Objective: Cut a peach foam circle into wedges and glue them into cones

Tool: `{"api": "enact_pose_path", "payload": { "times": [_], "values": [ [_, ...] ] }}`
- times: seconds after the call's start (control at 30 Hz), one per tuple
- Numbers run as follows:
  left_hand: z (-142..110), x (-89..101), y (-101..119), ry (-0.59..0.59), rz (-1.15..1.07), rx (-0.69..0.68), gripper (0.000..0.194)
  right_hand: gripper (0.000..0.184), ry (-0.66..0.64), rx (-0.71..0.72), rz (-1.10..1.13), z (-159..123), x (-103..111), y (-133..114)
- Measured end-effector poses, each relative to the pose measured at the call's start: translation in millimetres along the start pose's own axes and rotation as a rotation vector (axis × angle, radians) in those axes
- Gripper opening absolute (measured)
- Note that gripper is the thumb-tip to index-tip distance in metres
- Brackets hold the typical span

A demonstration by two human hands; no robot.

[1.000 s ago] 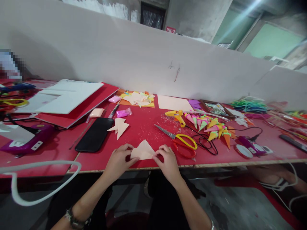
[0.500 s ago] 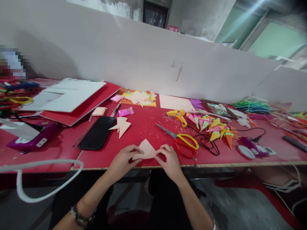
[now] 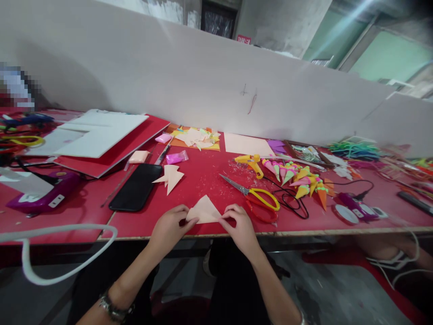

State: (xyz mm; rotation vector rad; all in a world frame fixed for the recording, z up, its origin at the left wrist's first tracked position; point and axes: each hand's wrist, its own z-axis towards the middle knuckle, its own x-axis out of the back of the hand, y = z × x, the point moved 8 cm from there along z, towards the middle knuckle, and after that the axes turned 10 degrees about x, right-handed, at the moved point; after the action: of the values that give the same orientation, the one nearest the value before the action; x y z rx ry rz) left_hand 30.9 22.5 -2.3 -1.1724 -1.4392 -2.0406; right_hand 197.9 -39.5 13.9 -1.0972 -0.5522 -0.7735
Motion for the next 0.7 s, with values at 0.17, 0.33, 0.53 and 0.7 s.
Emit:
{"api": "enact_pose_path", "payload": {
  "times": [0.17, 0.33, 0.53, 0.7],
  "values": [
    [0.2, 3.4, 2.5, 0.041, 0.085, 0.000, 0.033, 0.010, 0.005, -0.022, -0.037, 0.6, -2.9, 1.6],
    [0.0, 4.2, 3.6, 0.072, 0.181, 0.026, 0.036, 0.009, 0.009, -0.018, -0.075, 0.2, -3.5, -0.9],
    [-0.3, 5.2, 6.2, 0.093, 0.213, 0.017, 0.035, 0.011, -0.001, -0.015, -0.139, -0.5, -3.8, -3.9],
    [-1.0, 5.6, 7.2, 0.101, 0.252, 0.021, 0.034, 0.011, -0.018, -0.021, -0.159, 0.3, -4.4, -4.6]
  ]
}}
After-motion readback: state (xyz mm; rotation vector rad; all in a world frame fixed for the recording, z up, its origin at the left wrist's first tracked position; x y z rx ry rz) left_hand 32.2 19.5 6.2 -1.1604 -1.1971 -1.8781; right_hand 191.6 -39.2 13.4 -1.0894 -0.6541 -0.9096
